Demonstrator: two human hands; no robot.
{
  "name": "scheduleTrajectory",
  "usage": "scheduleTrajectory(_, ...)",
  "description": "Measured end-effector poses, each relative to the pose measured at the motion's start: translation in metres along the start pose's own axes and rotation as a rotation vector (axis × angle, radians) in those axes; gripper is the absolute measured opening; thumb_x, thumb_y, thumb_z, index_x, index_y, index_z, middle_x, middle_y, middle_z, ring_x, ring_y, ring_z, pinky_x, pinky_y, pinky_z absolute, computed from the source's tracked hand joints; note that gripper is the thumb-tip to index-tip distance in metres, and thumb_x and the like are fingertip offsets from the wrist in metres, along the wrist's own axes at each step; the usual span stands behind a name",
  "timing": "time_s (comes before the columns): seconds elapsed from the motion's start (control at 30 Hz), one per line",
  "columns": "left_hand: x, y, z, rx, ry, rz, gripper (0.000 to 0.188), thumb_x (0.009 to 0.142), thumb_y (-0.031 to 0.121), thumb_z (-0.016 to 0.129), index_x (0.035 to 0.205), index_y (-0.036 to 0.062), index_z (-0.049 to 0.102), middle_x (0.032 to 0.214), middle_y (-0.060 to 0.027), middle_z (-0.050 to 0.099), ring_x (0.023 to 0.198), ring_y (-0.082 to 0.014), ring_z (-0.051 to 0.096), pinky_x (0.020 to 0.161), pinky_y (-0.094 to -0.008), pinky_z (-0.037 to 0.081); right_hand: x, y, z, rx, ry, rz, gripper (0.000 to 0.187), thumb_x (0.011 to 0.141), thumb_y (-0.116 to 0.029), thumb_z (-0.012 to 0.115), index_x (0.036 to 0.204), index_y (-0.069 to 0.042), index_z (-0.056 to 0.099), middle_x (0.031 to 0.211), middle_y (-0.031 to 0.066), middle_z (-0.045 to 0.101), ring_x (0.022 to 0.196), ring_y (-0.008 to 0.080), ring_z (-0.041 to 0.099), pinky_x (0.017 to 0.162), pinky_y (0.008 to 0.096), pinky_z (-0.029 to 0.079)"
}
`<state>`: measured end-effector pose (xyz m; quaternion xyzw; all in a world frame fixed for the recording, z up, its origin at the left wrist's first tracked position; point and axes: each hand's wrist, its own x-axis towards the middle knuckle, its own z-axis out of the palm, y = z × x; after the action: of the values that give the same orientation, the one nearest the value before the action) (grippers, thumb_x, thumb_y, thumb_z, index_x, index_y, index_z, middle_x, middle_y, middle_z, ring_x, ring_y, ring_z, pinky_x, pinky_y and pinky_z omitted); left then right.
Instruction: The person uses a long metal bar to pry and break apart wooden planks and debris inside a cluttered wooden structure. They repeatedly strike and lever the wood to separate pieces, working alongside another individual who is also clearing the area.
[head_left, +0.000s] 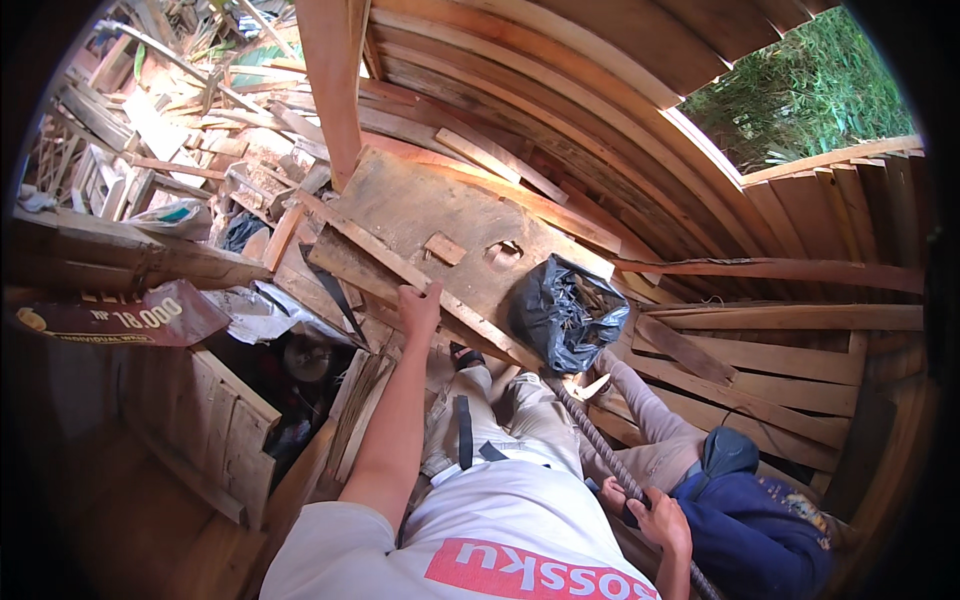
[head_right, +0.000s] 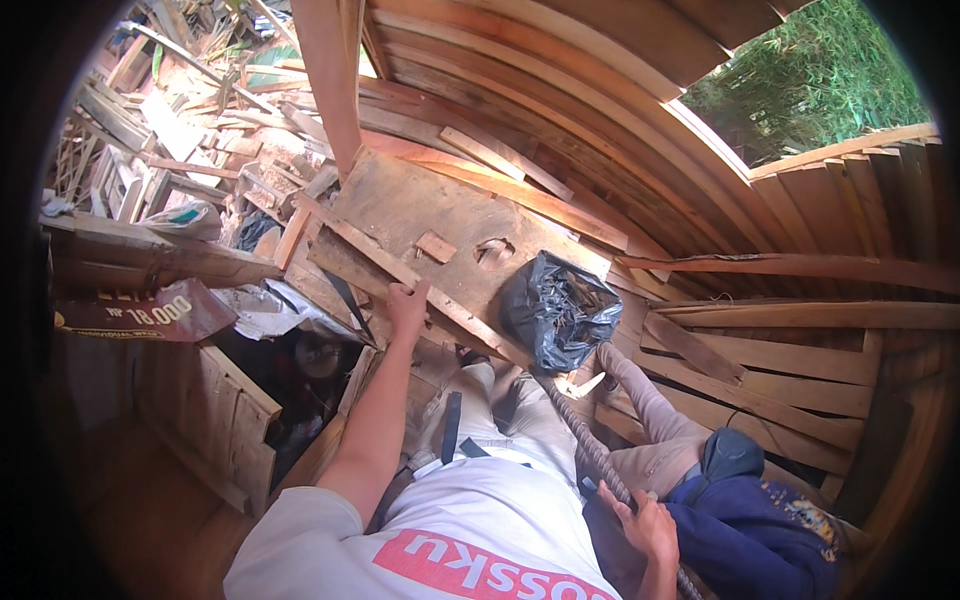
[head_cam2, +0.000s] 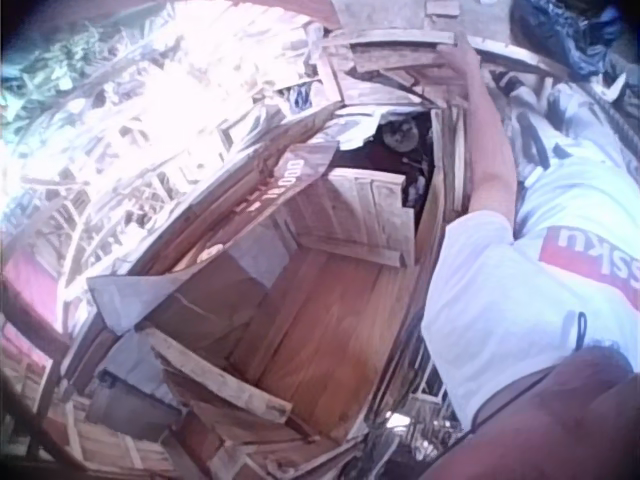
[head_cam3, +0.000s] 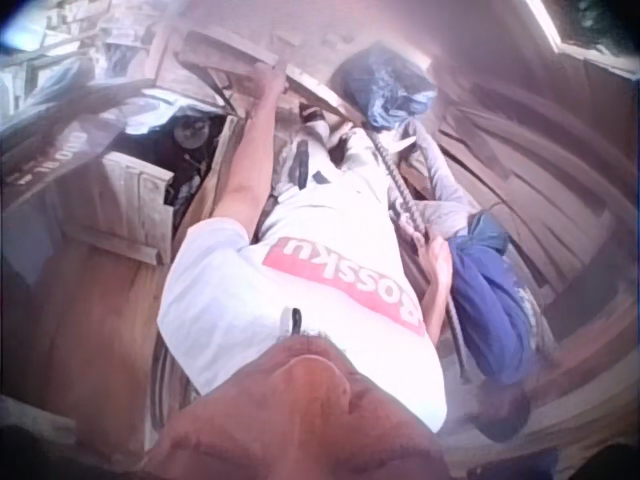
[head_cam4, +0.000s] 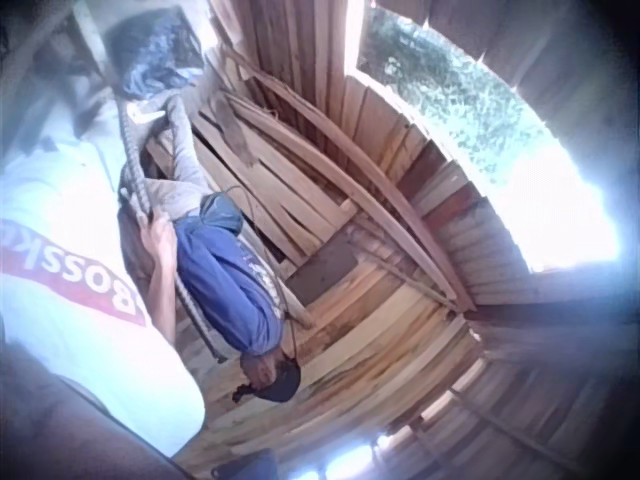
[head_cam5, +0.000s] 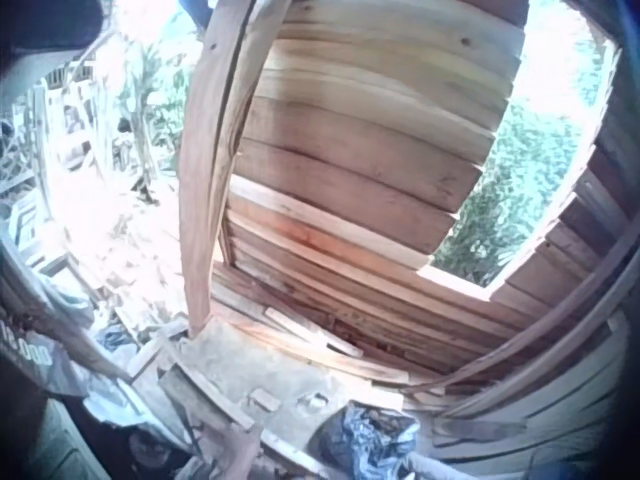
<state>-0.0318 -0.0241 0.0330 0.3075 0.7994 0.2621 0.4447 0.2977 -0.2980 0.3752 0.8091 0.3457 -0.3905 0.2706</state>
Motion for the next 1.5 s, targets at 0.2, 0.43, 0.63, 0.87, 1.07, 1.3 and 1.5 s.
scheduleTrajectory(0.2,0.006,0.016,-0.006,0.137,-0.198,-0.147,0.053,0.078,0.044,0.066,0.084,-0.0083,0.064,0.064,-0.0184,0.065,0.052,-0.0268,0.066,0.059,-0.0389,0.054,-0.012,-0.022,-0.015,-0.092,0.078,-0.070,0.040,0.085,-0.032,0.065,0.111,-0.003,0.062,0.098,0.0247,0.067,0.095,0.0428,0.063,0.082,0.0486,0.049)
scheduleTrajectory(0.43,0.029,0.018,-0.026,-0.007,-0.034,-0.120,0.050,0.080,0.039,0.063,0.083,-0.0106,0.063,0.065,-0.0182,0.066,0.053,-0.0236,0.067,0.056,-0.0367,0.054,-0.005,-0.052,-0.025,-0.078,0.088,-0.148,0.038,0.085,-0.029,0.064,0.111,-0.002,0.062,0.096,0.0247,0.067,0.096,0.0401,0.063,0.082,0.0469,0.049)
scheduleTrajectory(0.63,0.046,0.023,-0.044,-0.098,-0.105,-0.203,0.052,0.082,0.037,0.065,0.095,-0.0129,0.058,0.077,-0.0191,0.066,0.053,-0.0211,0.066,0.046,-0.0317,0.053,0.003,-0.070,-0.041,-0.125,0.046,-0.141,0.039,0.087,-0.031,0.062,0.112,-0.001,0.062,0.099,0.0257,0.066,0.100,0.0402,0.062,0.085,0.0455,0.048)
scheduleTrajectory(0.87,0.053,0.009,-0.036,-0.277,-0.161,-0.243,0.042,0.085,0.033,0.069,0.094,-0.0039,0.051,0.070,-0.0105,0.055,0.049,-0.0193,0.059,0.039,-0.0295,0.050,0.016,-0.083,-0.078,-0.246,-0.050,-0.110,0.043,0.089,-0.035,0.058,0.119,-0.003,0.061,0.105,0.0268,0.065,0.105,0.0410,0.061,0.090,0.0464,0.047)
scheduleTrajectory(1.07,0.050,0.006,-0.036,-0.328,-0.134,-0.207,0.047,0.084,0.033,0.071,0.094,-0.0088,0.052,0.078,-0.0159,0.061,0.048,-0.0193,0.059,0.037,-0.0301,0.050,0.041,-0.095,-0.116,-0.302,-0.175,-0.082,0.046,0.089,-0.037,0.056,0.121,-0.004,0.061,0.111,0.0245,0.065,0.108,0.0387,0.060,0.093,0.0425,0.047)
scheduleTrajectory(1.3,0.050,0.001,-0.034,-0.365,-0.125,-0.172,0.048,0.083,0.033,0.072,0.096,-0.0088,0.054,0.083,-0.0167,0.062,0.052,-0.0203,0.062,0.040,-0.0309,0.053,0.043,-0.125,-0.143,-0.467,-0.083,-0.229,0.041,0.090,-0.035,0.056,0.115,-0.004,0.063,0.099,0.0232,0.067,0.099,0.0389,0.063,0.085,0.0451,0.048)
scheduleTrajectory(1.5,0.049,-0.003,-0.030,-0.379,-0.107,-0.161,0.052,0.082,0.036,0.073,0.098,-0.0090,0.054,0.085,-0.0172,0.062,0.055,-0.0208,0.063,0.041,-0.0313,0.055,0.044,-0.111,-0.129,-0.389,-0.120,-0.083,0.044,0.088,-0.037,0.060,0.119,-0.005,0.063,0.100,0.0230,0.068,0.100,0.0365,0.064,0.086,0.0426,0.049)
